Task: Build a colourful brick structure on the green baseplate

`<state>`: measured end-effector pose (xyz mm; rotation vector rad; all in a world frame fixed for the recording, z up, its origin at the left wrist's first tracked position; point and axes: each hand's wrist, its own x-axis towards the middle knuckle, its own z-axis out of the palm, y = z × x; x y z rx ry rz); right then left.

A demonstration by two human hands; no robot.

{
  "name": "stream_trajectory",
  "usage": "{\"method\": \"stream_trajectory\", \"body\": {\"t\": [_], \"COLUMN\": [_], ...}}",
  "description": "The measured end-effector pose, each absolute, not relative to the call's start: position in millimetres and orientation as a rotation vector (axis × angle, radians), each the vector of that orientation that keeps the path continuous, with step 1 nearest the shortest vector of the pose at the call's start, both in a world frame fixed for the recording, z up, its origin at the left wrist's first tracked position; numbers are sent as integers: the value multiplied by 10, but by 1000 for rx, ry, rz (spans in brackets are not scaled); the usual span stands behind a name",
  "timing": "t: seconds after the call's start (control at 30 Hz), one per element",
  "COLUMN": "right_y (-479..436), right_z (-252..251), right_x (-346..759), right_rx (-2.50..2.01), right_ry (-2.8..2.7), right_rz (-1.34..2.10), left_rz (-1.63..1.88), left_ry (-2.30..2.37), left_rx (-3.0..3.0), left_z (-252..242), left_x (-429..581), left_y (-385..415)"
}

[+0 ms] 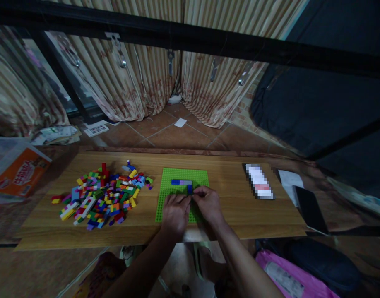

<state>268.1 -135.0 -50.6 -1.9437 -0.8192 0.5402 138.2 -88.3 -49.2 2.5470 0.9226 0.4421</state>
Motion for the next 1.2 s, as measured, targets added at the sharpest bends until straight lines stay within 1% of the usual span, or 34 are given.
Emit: {"method": "stream_trajectory", "body": {"t": [0.27, 0.63, 0.8, 0.93, 1.2], "right_y": [-1301, -1254, -1219, -1147, -1141], "right_z": [-518, -455, -475, -504, -453], "right_x": [2688, 2712, 2728, 2759, 2770], "right_rx": [-1992, -2032, -2037, -2052, -2110], "right_ry": [-819, -804, -752, -727, -741], "right_rz": [560, 571, 604, 629, 614], "left_rz": [386, 443, 568, 573, 537], "left_ry": [954, 925, 899, 970, 1009], "left_rx": [2578, 2528, 2380, 2246, 2378], "left_z": [-424, -395, -425, -439, -442], "left_x": [1406, 1424, 1425, 1426, 1464], "left_y": [-881, -811, -745, -692, -661]}}
